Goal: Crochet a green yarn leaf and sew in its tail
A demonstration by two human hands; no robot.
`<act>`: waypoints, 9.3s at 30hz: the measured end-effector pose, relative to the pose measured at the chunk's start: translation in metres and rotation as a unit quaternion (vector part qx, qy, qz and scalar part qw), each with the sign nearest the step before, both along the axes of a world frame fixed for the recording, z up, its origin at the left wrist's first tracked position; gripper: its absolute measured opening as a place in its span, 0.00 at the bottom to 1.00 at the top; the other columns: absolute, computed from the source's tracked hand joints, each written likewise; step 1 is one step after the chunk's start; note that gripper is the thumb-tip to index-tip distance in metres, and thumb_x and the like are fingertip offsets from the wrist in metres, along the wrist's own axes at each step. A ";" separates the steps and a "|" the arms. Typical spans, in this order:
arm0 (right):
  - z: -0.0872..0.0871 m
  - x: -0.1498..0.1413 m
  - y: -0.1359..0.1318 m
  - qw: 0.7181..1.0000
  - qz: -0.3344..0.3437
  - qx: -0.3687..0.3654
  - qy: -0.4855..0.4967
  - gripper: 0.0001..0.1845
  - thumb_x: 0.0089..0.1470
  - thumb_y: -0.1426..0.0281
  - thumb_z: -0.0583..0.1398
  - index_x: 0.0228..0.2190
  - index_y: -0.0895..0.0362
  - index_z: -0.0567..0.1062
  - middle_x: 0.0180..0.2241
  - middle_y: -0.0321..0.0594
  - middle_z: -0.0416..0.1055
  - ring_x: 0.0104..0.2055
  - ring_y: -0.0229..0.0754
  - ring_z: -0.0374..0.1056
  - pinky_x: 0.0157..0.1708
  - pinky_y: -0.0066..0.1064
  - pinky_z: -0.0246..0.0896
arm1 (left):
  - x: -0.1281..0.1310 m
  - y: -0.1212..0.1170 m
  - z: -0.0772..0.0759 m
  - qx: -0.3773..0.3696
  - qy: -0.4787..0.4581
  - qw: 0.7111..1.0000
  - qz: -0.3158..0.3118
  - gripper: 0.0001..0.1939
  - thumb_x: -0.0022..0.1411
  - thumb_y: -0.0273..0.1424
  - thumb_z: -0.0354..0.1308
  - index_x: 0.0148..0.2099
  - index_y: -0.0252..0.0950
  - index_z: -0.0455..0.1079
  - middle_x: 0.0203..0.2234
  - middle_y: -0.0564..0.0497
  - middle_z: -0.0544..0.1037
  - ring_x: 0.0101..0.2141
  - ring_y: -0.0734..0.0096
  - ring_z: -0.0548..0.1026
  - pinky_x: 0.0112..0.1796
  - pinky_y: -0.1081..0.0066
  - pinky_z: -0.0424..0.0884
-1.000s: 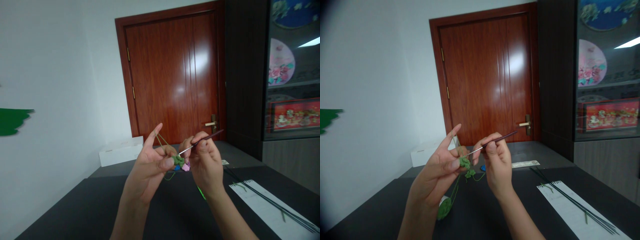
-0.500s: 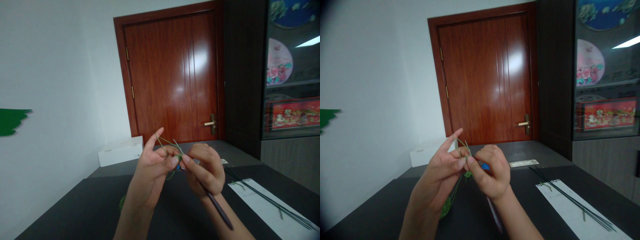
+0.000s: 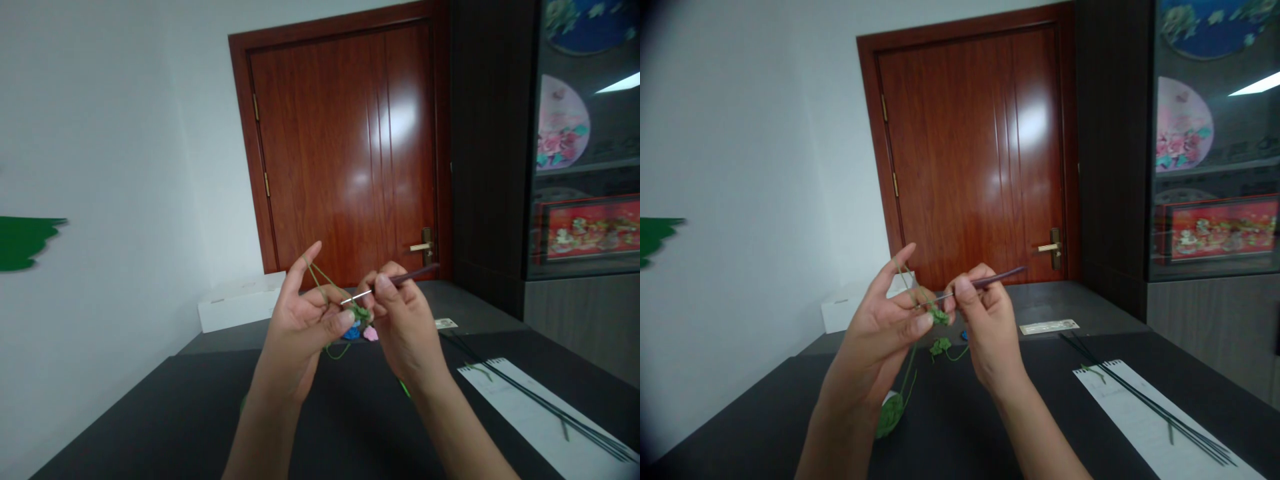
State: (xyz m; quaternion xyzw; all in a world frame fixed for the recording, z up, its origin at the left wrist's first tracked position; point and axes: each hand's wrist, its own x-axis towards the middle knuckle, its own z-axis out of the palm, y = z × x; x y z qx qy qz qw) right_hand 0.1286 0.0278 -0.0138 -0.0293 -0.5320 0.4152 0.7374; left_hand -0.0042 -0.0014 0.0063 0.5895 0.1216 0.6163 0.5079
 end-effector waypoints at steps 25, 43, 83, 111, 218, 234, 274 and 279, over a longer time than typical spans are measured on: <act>-0.005 0.007 0.008 0.946 -0.269 0.146 -0.109 0.04 0.57 0.72 0.67 0.32 0.52 0.76 0.32 0.36 0.75 0.36 0.42 0.71 0.37 0.36 0.66 | 0.004 -0.002 -0.002 0.034 0.030 0.992 0.114 0.48 0.54 0.22 0.71 0.72 0.44 0.55 0.29 0.53 0.79 0.31 0.73 0.73 0.36 0.73 0.70; -0.006 0.012 0.009 0.837 -0.467 0.266 -0.103 0.09 0.54 0.77 0.66 0.34 0.50 0.80 0.33 0.35 0.81 0.38 0.46 0.77 0.47 0.45 0.65 | 0.007 0.000 -0.008 0.012 0.022 0.991 0.132 0.49 0.52 0.22 0.71 0.72 0.38 0.54 0.27 0.55 0.78 0.31 0.71 0.74 0.40 0.69 0.70; -0.005 0.019 0.009 0.985 -0.105 0.123 -0.053 0.04 0.67 0.68 0.59 0.37 0.53 0.72 0.33 0.36 0.75 0.38 0.42 0.75 0.44 0.40 0.71 | 0.003 -0.002 -0.002 0.026 0.027 0.982 0.183 0.39 0.51 0.23 0.72 0.64 0.32 0.66 0.28 0.51 0.80 0.33 0.68 0.77 0.37 0.70 0.73; -0.004 0.018 -0.001 0.957 -0.221 0.157 -0.098 0.04 0.66 0.71 0.57 0.38 0.52 0.73 0.34 0.37 0.75 0.39 0.43 0.75 0.43 0.40 0.69 | -0.001 0.003 -0.005 0.088 0.073 0.968 0.221 0.36 0.55 0.23 0.70 0.65 0.35 0.65 0.30 0.51 0.81 0.34 0.68 0.78 0.40 0.69 0.74; -0.002 0.005 0.015 0.981 0.158 -0.105 -0.031 0.20 0.51 0.58 0.70 0.26 0.55 0.67 0.23 0.30 0.66 0.23 0.32 0.59 0.21 0.24 0.55 | 0.005 0.005 -0.002 0.052 0.018 0.992 0.113 0.44 0.56 0.22 0.70 0.70 0.38 0.55 0.29 0.53 0.81 0.34 0.68 0.81 0.41 0.68 0.78; -0.017 0.001 0.022 0.898 -0.330 0.290 0.002 0.03 0.60 0.69 0.64 0.37 0.48 0.77 0.28 0.34 0.72 0.30 0.41 0.68 0.34 0.39 0.65 | 0.007 -0.003 -0.002 -0.106 -0.053 0.990 -0.075 0.41 0.55 0.18 0.68 0.68 0.31 0.58 0.31 0.50 0.78 0.28 0.75 0.74 0.29 0.77 0.70; -0.010 -0.009 0.011 0.979 -0.070 0.175 0.082 0.04 0.66 0.66 0.59 0.37 0.51 0.72 0.25 0.33 0.70 0.27 0.40 0.68 0.27 0.32 0.61 | 0.002 0.003 -0.004 -0.081 -0.030 0.993 -0.086 0.45 0.53 0.18 0.69 0.70 0.33 0.58 0.31 0.49 0.78 0.31 0.71 0.74 0.36 0.72 0.70; -0.009 -0.002 0.010 0.982 -0.027 0.162 0.091 0.05 0.67 0.68 0.57 0.36 0.53 0.70 0.25 0.34 0.71 0.26 0.38 0.66 0.27 0.31 0.60 | -0.002 0.002 -0.002 -0.057 -0.015 0.996 -0.066 0.44 0.54 0.18 0.68 0.70 0.35 0.58 0.31 0.49 0.78 0.32 0.71 0.74 0.36 0.73 0.69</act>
